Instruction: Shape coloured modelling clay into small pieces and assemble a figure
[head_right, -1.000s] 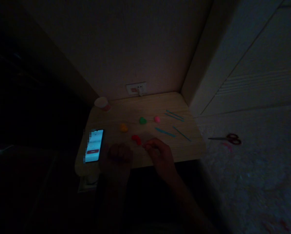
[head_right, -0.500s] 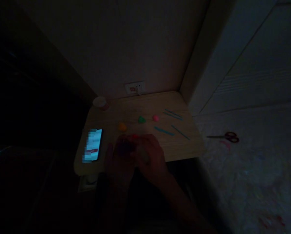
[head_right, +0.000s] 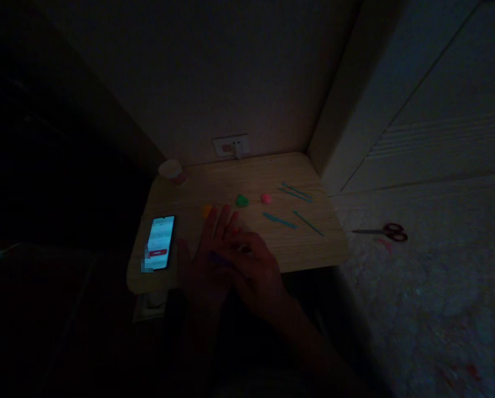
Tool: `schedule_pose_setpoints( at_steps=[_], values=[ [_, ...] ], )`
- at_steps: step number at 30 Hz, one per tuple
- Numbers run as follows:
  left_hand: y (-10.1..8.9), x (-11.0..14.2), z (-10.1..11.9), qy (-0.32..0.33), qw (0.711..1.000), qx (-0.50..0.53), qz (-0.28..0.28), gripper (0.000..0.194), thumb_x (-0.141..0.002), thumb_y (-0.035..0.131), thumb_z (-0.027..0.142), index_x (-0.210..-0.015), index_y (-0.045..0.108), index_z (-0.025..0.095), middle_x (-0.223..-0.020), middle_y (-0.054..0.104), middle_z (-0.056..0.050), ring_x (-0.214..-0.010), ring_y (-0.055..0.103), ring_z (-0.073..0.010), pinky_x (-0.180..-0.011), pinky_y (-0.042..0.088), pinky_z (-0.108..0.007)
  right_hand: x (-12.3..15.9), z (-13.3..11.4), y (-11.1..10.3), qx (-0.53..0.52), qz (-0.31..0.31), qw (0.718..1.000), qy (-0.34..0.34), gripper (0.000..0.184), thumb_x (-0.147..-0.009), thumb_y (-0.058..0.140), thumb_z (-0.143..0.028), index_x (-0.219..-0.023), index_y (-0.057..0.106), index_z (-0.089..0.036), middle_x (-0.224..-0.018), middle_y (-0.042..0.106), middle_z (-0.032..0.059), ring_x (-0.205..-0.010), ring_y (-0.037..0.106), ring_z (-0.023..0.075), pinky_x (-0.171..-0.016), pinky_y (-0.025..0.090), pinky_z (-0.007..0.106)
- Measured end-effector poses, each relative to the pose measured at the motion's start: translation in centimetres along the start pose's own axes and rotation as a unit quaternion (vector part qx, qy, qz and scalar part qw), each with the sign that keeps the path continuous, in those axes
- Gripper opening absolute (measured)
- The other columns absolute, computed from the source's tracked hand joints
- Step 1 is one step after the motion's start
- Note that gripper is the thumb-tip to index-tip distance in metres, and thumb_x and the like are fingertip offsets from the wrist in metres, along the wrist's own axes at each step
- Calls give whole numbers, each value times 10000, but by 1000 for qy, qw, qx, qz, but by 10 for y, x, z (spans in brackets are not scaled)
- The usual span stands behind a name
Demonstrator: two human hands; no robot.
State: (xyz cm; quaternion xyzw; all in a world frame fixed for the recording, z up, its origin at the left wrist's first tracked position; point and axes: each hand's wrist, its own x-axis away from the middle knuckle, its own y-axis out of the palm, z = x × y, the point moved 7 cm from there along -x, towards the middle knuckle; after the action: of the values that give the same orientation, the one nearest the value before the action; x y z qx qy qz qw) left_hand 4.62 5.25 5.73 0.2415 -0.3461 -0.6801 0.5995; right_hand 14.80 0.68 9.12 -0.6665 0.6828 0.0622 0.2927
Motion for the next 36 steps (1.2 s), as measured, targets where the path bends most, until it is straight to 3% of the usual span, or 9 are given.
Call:
schedule_pose_setpoints(
  at_steps=[3, 7, 11, 16, 21, 26, 30, 32, 36],
  values=[
    [0, -8, 3, 9, 1000, 15, -16, 764, -955, 314, 809, -1465, 577, 305, -1650, 475, -78, -1611, 297, -325, -1302, 256, -550, 5, -15, 12, 6, -61, 997, -51, 446, -1010, 608, -163, -1419, 676, -327, -1180, 732, 92, -1117, 676, 260, -964, 591, 448],
    [-3, -19, 2, 7, 1000, 12, -23, 776, -931, 337, 833, -1434, 601, 304, -1639, 487, -86, -1602, 314, -337, -1291, 275, -551, 0, -13, 17, 10, -110, 992, -57, 469, -997, 585, -119, -1425, 672, -289, -1217, 730, 110, -1145, 667, 272, -984, 575, 467],
    [-3, -23, 4, 16, 1000, 7, -12, 741, -939, 365, 812, -1396, 630, 292, -1609, 521, -94, -1566, 384, -337, -1264, 334, -537, -10, 4, 7, -51, -87, 995, -21, 359, -1002, 633, -162, -1326, 740, -274, -1169, 755, 91, -1072, 694, 247, -933, 580, 413],
    [1, -23, 8, 23, 1000, -15, -3, 733, -951, 355, 804, -1369, 653, 282, -1569, 564, -107, -1529, 439, -357, -1217, 399, -554, -9, 17, -12, -93, 31, 993, 69, 238, -1003, 674, -212, -1178, 794, -320, -1023, 782, 28, -920, 711, 197, -836, 580, 348],
    [-6, -29, 10, 38, 999, -25, 2, 741, -924, 378, 837, -1303, 691, 283, -1506, 621, -109, -1495, 484, -361, -1213, 391, -566, 5, -5, 5, -24, -13, 1000, -1, 331, -973, 689, -151, -1260, 772, -293, -1049, 791, 60, -944, 711, 214, -834, 598, 358],
    [-7, -26, 10, 39, 998, -32, 22, 709, -963, 359, 783, -1259, 707, 241, -1446, 661, -130, -1427, 555, -349, -1199, 409, -548, 4, 0, 7, -34, -42, 999, 0, 279, -994, 675, -184, -1234, 778, -285, -1054, 786, 65, -944, 725, 215, -843, 608, 365],
    [-5, -24, 4, 29, 998, -48, 36, 634, -1010, 361, 695, -1228, 707, 209, -1375, 695, -142, -1364, 607, -335, -1184, 422, -507, -4, -1, -5, -37, 28, 999, 18, 284, -978, 694, -184, -1222, 772, -305, -1051, 781, 51, -939, 722, 218, -828, 605, 369],
    [-11, -28, -2, 14, 997, -64, 37, 606, -998, 405, 700, -1206, 701, 214, -1339, 707, -139, -1350, 616, -336, -1164, 437, -486, -5, -12, -4, -17, 51, 999, -8, 320, -979, 679, -169, -1257, 758, -305, -1065, 777, 59, -962, 717, 223, -832, 606, 371],
    [-25, -38, -14, -36, 996, -84, 12, 600, -965, 452, 734, -1183, 684, 227, -1299, 723, -140, -1283, 657, -331, -1114, 473, -488, -6, -30, 10, 6, 18, 998, -62, 341, -1001, 634, -143, -1298, 746, -266, -1096, 780, 85, -1004, 716, 220, -863, 605, 363]
  ],
)
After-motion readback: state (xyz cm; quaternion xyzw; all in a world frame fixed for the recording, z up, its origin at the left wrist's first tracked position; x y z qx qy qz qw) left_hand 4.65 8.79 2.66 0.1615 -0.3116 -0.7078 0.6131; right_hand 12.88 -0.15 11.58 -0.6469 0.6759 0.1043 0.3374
